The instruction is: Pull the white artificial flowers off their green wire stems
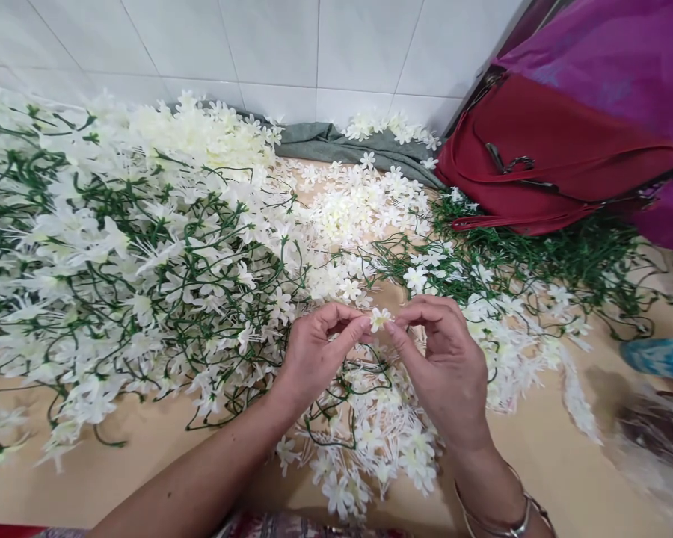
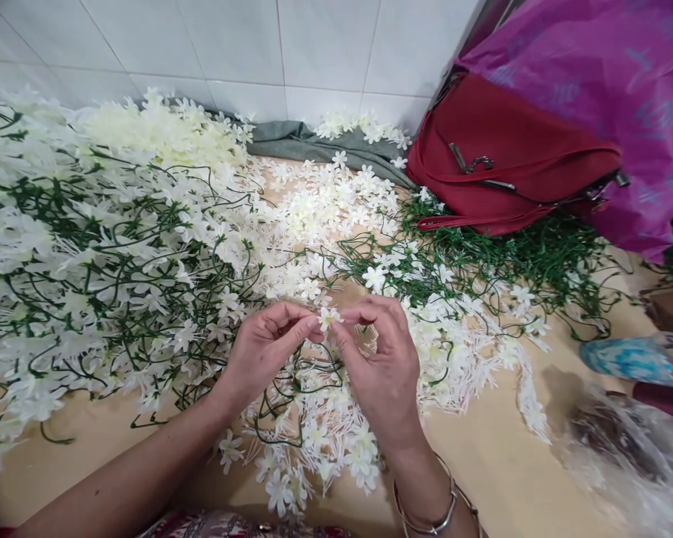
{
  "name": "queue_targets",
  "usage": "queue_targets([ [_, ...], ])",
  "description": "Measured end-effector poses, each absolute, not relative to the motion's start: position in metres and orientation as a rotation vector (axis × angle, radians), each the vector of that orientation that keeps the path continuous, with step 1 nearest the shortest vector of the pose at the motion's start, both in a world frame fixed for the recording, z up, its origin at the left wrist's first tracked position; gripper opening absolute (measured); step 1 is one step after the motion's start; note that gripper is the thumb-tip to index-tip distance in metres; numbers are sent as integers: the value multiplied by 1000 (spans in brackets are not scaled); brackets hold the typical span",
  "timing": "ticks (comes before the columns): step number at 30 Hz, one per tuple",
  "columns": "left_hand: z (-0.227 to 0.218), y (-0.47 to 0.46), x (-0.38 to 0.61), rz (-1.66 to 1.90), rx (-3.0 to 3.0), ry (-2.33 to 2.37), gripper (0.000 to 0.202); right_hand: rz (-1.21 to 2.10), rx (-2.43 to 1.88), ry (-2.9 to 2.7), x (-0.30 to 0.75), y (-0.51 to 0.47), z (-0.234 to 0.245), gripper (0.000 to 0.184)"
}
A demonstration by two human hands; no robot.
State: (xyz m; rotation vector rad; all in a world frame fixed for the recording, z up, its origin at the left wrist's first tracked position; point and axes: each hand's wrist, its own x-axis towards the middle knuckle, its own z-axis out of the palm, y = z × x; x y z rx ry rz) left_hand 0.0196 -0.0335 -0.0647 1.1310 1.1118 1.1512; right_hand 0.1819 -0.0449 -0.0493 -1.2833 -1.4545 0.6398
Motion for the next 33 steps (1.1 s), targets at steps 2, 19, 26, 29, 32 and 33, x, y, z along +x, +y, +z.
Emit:
queue_targets([
  [2, -65, -33, 20, 1166, 1093, 1086, 18, 524, -1268, -1564, 182, -45, -50, 8],
  [19, -59, -32, 18, 1269, 1033, 1031, 15, 640, -1326, -1361, 192, -36, -52, 4],
  [26, -64, -32, 22, 1377, 835, 967, 19, 207, -1473, -1505, 211, -28, -56, 8],
  [29, -67, -30, 22, 1402, 817, 974, 32, 286, -1475, -1681, 211, -31, -56, 3],
  [32, -68, -30, 21, 1384, 873, 979, 24, 258, -1521, -1860, 213, -32, -60, 5],
  [33, -67, -30, 21, 1377, 897, 983, 18, 230, -1538, -1914, 214, -32, -62, 5],
])
